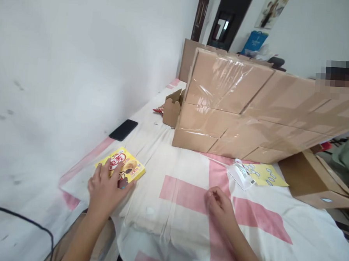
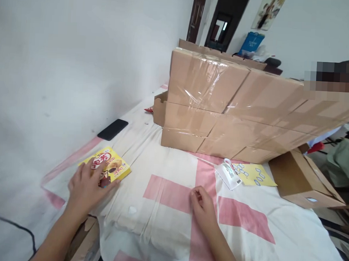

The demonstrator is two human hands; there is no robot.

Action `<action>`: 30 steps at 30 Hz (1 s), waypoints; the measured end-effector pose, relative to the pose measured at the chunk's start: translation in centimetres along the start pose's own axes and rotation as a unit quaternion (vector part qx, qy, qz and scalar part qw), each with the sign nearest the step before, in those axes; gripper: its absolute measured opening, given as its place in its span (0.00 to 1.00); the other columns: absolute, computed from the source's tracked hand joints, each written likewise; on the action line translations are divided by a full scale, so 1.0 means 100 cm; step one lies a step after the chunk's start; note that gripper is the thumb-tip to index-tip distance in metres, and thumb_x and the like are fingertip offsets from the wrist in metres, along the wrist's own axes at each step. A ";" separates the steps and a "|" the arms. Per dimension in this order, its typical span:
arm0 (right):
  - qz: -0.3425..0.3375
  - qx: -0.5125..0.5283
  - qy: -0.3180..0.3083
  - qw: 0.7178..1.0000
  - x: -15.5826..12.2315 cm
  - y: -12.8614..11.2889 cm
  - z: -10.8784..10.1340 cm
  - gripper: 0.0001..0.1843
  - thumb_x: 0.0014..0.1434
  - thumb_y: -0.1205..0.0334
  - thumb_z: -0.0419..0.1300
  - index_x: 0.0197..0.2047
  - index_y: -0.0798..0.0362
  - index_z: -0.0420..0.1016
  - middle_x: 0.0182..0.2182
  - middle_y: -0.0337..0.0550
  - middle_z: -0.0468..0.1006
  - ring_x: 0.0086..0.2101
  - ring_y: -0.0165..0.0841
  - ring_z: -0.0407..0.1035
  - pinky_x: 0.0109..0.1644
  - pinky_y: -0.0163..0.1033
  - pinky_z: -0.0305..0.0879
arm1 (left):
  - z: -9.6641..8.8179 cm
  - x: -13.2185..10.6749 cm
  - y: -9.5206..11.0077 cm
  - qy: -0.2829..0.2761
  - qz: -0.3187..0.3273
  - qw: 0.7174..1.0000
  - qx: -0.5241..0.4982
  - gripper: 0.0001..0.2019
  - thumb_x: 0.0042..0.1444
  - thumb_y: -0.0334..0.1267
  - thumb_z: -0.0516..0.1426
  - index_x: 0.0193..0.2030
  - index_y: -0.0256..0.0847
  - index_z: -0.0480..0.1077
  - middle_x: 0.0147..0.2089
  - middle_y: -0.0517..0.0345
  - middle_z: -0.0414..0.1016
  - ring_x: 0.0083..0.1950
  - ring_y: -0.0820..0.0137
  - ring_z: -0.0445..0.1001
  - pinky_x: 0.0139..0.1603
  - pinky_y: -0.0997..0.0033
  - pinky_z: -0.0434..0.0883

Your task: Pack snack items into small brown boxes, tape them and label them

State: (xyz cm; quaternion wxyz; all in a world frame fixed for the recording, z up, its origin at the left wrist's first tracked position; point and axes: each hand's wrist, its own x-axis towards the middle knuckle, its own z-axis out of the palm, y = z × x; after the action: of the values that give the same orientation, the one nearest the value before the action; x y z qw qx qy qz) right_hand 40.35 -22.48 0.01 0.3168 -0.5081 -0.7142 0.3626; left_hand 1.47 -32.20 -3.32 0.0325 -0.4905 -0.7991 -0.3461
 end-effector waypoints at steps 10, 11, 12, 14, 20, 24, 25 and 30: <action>-0.192 -0.017 -0.120 0.974 0.138 -0.099 0.097 0.39 0.63 0.60 0.58 0.73 0.48 0.48 0.46 0.48 0.82 0.43 0.39 0.76 0.51 0.48 0.72 | 0.030 0.036 -0.037 -0.149 0.174 0.968 -0.105 0.33 0.58 0.53 0.62 0.68 0.47 0.66 0.78 0.45 0.50 0.80 0.44 0.39 0.73 0.35 0.55; -0.207 -0.014 -0.119 0.971 0.167 -0.113 0.109 0.41 0.62 0.60 0.58 0.74 0.49 0.46 0.47 0.49 0.81 0.43 0.38 0.77 0.52 0.48 0.72 | 0.031 0.037 -0.034 -0.137 0.170 0.969 -0.112 0.33 0.58 0.53 0.62 0.68 0.46 0.67 0.78 0.44 0.50 0.80 0.44 0.40 0.74 0.36 0.55; -0.205 -0.013 -0.117 0.972 0.194 -0.128 0.122 0.43 0.62 0.61 0.57 0.75 0.51 0.43 0.49 0.52 0.81 0.42 0.38 0.77 0.51 0.47 0.72 | 0.031 0.037 -0.031 -0.125 0.164 0.972 -0.114 0.33 0.58 0.53 0.62 0.68 0.44 0.66 0.78 0.43 0.51 0.79 0.45 0.42 0.74 0.37 0.55; -0.197 -0.056 -0.093 0.974 0.244 -0.154 0.147 0.45 0.63 0.61 0.57 0.77 0.54 0.39 0.53 0.57 0.79 0.46 0.41 0.76 0.53 0.50 0.71 | 0.030 0.037 -0.027 -0.114 0.157 0.974 -0.112 0.34 0.58 0.53 0.62 0.68 0.44 0.66 0.77 0.43 0.52 0.79 0.46 0.45 0.74 0.38 0.55; -0.180 -0.299 0.170 0.922 0.342 -0.197 0.180 0.44 0.61 0.66 0.60 0.76 0.55 0.48 0.67 0.66 0.62 0.66 0.60 0.51 0.66 0.67 0.43 | 0.029 0.033 -0.028 -0.104 0.148 0.974 -0.139 0.29 0.60 0.49 0.61 0.67 0.44 0.67 0.77 0.44 0.54 0.78 0.50 0.49 0.75 0.41 0.57; -0.054 -0.258 0.185 0.947 0.371 -0.195 0.179 0.44 0.65 0.62 0.56 0.77 0.63 0.40 0.53 0.70 0.75 0.58 0.59 0.57 0.61 0.66 0.48 | 0.037 0.031 -0.034 -0.067 0.045 0.979 -0.188 0.22 0.67 0.44 0.52 0.66 0.44 0.67 0.78 0.47 0.50 0.78 0.55 0.50 0.75 0.45 0.57; -0.063 -0.245 0.180 0.950 0.372 -0.193 0.180 0.44 0.65 0.62 0.55 0.77 0.64 0.39 0.52 0.70 0.76 0.58 0.59 0.57 0.60 0.66 0.49 | 0.039 0.031 -0.035 -0.062 0.009 0.980 -0.190 0.24 0.68 0.45 0.51 0.68 0.43 0.64 0.79 0.46 0.49 0.78 0.55 0.49 0.75 0.45 0.57; -0.245 -0.228 0.148 0.931 0.345 -0.198 0.188 0.35 0.68 0.63 0.50 0.76 0.61 0.50 0.55 0.64 0.75 0.54 0.54 0.57 0.59 0.62 0.51 | 0.043 0.036 -0.032 -0.098 -0.073 0.987 -0.100 0.38 0.65 0.49 0.52 0.76 0.33 0.47 0.78 0.37 0.49 0.80 0.49 0.39 0.77 0.39 0.49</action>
State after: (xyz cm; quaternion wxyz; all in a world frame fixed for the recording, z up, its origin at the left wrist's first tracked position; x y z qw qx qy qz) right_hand 5.34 2.42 9.43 0.3738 -0.4238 -0.8247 0.0221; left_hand -1.74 -27.78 -6.83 -0.1205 -0.4626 -0.7935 -0.3766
